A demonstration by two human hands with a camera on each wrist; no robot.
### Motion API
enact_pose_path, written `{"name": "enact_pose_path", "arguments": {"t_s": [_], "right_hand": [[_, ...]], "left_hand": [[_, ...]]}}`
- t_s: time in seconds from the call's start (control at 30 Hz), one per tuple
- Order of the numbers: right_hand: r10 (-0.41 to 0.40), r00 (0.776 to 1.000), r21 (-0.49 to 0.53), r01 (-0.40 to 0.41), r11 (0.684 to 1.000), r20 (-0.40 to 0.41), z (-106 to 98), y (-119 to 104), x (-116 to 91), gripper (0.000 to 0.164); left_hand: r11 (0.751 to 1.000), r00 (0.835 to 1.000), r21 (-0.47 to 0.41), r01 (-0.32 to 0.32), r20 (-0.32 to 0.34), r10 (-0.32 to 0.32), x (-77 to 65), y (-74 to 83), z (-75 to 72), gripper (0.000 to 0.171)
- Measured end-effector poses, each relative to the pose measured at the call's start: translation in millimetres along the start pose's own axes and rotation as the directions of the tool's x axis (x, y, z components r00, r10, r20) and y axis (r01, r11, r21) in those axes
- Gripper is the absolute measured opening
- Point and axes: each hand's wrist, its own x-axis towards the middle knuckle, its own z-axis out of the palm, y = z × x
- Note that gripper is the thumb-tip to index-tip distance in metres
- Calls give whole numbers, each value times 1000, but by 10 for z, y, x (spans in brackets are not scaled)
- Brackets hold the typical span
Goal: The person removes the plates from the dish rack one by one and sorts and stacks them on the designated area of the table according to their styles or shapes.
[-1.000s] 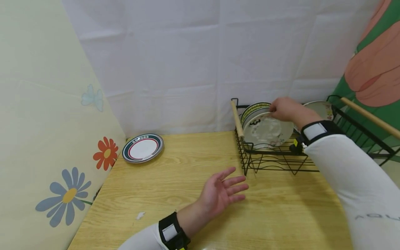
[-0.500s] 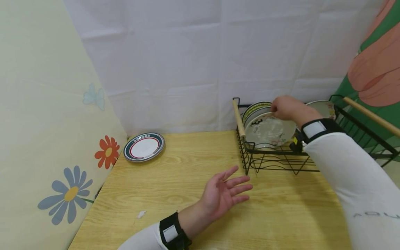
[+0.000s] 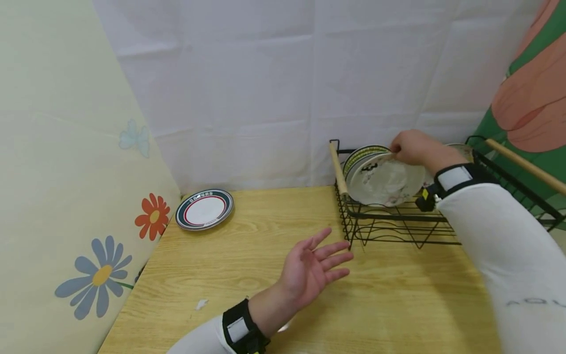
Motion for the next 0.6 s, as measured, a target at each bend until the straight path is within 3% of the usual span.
{"name": "enact_pose_path", "arguments": {"t_s": [0.33,0.6], "right_hand": [[0,1000,-32,1,999,13,-244,31,-36,16],[24,1000,19,-24,1000,3,-394,114,-101,18]], "left_hand": [[1000,1000,4,-8,15,8,19,34,-13,60],[1000,1000,-3,-19,4,19,52,62,-25,60]]}}
